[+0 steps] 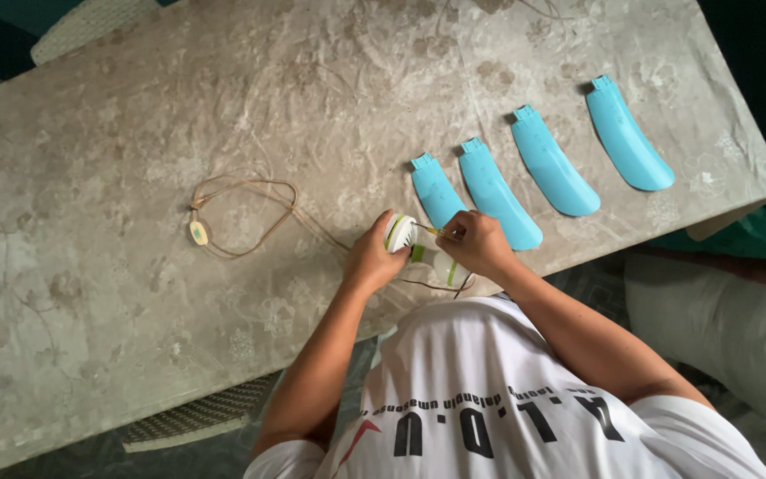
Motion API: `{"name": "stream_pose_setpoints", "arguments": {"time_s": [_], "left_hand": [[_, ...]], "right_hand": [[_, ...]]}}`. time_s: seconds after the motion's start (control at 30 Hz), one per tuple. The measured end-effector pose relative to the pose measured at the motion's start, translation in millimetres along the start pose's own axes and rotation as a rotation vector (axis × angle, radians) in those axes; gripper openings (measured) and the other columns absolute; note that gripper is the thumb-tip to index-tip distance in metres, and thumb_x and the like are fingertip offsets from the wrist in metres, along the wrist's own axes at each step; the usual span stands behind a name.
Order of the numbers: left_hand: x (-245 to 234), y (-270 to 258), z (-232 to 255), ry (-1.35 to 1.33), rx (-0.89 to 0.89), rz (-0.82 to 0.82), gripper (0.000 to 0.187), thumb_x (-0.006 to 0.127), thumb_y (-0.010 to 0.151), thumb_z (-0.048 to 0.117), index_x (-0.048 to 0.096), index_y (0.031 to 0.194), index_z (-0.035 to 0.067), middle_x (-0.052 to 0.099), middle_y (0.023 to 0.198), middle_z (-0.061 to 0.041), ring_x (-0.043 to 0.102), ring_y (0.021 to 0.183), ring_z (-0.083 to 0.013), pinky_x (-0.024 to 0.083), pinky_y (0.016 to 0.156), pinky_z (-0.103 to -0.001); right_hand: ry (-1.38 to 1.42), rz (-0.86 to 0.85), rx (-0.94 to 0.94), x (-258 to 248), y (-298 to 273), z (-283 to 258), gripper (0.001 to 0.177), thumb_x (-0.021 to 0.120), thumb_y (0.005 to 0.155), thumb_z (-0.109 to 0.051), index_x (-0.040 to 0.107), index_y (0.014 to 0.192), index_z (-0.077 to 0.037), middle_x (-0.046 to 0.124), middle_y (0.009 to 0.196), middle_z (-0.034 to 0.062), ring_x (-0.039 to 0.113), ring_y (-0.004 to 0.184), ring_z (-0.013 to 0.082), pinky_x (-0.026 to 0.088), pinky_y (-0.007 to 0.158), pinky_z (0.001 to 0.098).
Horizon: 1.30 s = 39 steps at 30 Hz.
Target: The person assembles a small electric fan by attaching four light blue blades to the motor housing. They use a screwdriver to secure the blades and tighten the central nut, completing the assembly on a patterned tabletop.
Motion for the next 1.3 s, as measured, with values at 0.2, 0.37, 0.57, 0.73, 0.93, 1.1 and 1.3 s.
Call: {"name": "stream_pose_setpoints", "arguments": {"time_s": [0.2,0.37,0.57,0.73,0.93,1.1,1.3], "left_hand": [[10.1,8.0,-2.9,0.06,0.008,-0.054,0.083,0.077,0.077,0.029,0.044,0.152,0.018,0.064,0.137,-0.019,0.062,0.123,-0.0378,0.05,0.1,-0.046],[5.4,-4.5,9.8,0.015,0.29,0.162,0.099,0.086,0.069,0.027,0.034,0.15,0.005,0.058,0.135,-0.03,0.058,0.12,-0.046,0.049,0.096,-0.049],[9.5,-3.8,-18.1,-0.251,0.158,0.177,0.068,0.082,0.079,0.037,0.054,0.134,0.01,0.074,0.116,-0.017,0.075,0.105,-0.0348,0.059,0.088,-0.044],[5.9,11.9,-19.2,-0.03,0.183,0.129,0.062,0.08,0.085,0.044,0.057,0.132,0.01,0.073,0.115,-0.021,0.071,0.106,-0.0408,0.057,0.088,-0.048],[1.7,25.3,-9.8,0.069,0.143,0.159,0.066,0.078,0.082,0.052,0.055,0.13,0.015,0.074,0.112,-0.018,0.068,0.102,-0.043,0.054,0.084,-0.053],[0.6,20.9,6.6,0.141,0.198,0.207,0.064,0.077,0.083,0.05,0.055,0.132,0.016,0.074,0.114,-0.017,0.066,0.101,-0.0444,0.052,0.084,-0.054],[-2.1,24.6,2.5,0.116,0.105,0.096,0.064,0.075,0.083,0.051,0.058,0.133,0.014,0.075,0.113,-0.018,0.069,0.102,-0.0428,0.053,0.086,-0.052]], "right_hand": [[0.229,-0.221,0.503,21.9,-7.5,43.0,0.038,0.075,0.089,-0.039,0.076,0.092,-0.001,0.069,0.075,0.0117,0.058,0.063,0.0154,0.049,0.057,0.0382],[0.0,-0.205,0.361,-0.2,-5.3,31.1,0.041,0.074,0.092,-0.041,0.077,0.093,-0.001,0.071,0.073,0.0161,0.063,0.062,0.0202,0.051,0.06,0.038],[-0.015,-0.059,0.175,-42.7,-19.4,6.8,0.033,0.079,0.084,-0.026,0.073,0.107,-0.004,0.074,0.078,0.014,0.07,0.068,0.0199,0.056,0.065,0.0355],[0.04,-0.027,0.13,-47.1,-32.0,-17.4,0.033,0.079,0.085,-0.022,0.07,0.111,-0.004,0.072,0.081,0.0144,0.07,0.074,0.0238,0.056,0.069,0.0357],[-0.031,0.021,-0.061,-37.6,-30.3,-54.4,0.025,0.077,0.085,-0.018,0.072,0.105,-0.005,0.075,0.093,0.0132,0.074,0.082,0.0266,0.058,0.073,0.0383],[-0.1,0.05,-0.052,-30.8,-25.4,-53.7,0.025,0.075,0.084,-0.015,0.071,0.106,-0.004,0.075,0.101,0.0143,0.075,0.085,0.0295,0.059,0.074,0.0402],[-0.084,0.062,-0.052,-25.8,-22.3,-50.6,0.028,0.074,0.087,-0.014,0.07,0.112,-0.004,0.074,0.103,0.0153,0.074,0.082,0.0323,0.059,0.073,0.0421]]}}
Point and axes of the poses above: each hand's wrist, its own y-axis towards the middle knuckle, its own x-axis out of the palm, z = x × y, the point moved 9 cm from there along y, towards the middle knuckle
